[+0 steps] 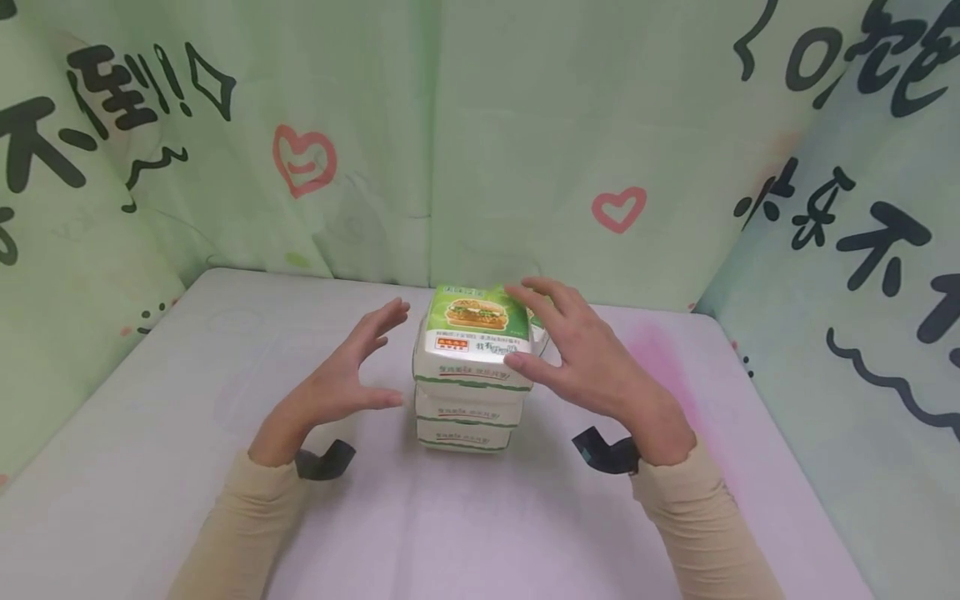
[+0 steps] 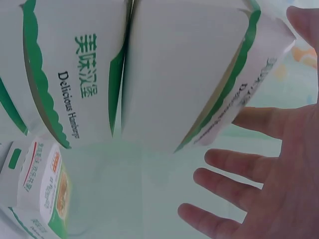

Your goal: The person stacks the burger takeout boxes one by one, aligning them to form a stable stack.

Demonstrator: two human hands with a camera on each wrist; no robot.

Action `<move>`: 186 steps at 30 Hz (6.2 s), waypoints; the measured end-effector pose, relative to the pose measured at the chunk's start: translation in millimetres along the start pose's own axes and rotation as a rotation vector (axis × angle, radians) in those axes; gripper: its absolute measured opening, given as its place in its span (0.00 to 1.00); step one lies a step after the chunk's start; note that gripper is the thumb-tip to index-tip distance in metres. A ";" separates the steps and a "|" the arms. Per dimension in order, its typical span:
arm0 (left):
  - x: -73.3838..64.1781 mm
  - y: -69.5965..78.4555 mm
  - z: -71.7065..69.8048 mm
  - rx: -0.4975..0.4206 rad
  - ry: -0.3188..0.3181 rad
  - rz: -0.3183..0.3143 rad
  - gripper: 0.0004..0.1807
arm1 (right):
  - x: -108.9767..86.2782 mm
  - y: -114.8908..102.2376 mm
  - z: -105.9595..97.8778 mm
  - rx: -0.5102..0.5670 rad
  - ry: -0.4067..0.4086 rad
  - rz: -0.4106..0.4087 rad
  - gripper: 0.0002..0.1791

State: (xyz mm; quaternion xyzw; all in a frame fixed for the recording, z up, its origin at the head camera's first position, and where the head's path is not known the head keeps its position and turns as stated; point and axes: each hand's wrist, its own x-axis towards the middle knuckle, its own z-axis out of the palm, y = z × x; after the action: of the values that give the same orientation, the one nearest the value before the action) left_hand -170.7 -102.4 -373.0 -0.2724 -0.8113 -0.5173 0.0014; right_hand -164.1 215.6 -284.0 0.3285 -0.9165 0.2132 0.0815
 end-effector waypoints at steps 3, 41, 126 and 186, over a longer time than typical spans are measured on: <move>0.7 2.9 -1.3 -0.008 0.003 0.036 0.60 | -0.8 4.4 -2.3 0.025 0.021 0.005 0.37; 26.2 34.7 -3.0 0.037 -0.044 0.042 0.58 | 27.6 100.4 59.7 0.068 -0.072 0.420 0.36; 29.0 36.4 -1.7 0.092 -0.007 0.171 0.45 | 17.5 113.8 33.4 0.056 0.032 0.429 0.43; 28.7 36.9 -1.5 0.070 -0.008 0.168 0.45 | 25.7 54.4 -67.0 0.001 0.240 0.265 0.39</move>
State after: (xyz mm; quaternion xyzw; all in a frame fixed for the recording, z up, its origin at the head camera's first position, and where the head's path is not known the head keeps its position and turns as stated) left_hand -179.2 -79.4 -333.3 -0.3414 -0.8031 -0.4857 0.0513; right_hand -217.9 268.5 -234.9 0.1771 -0.9354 0.2603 0.1612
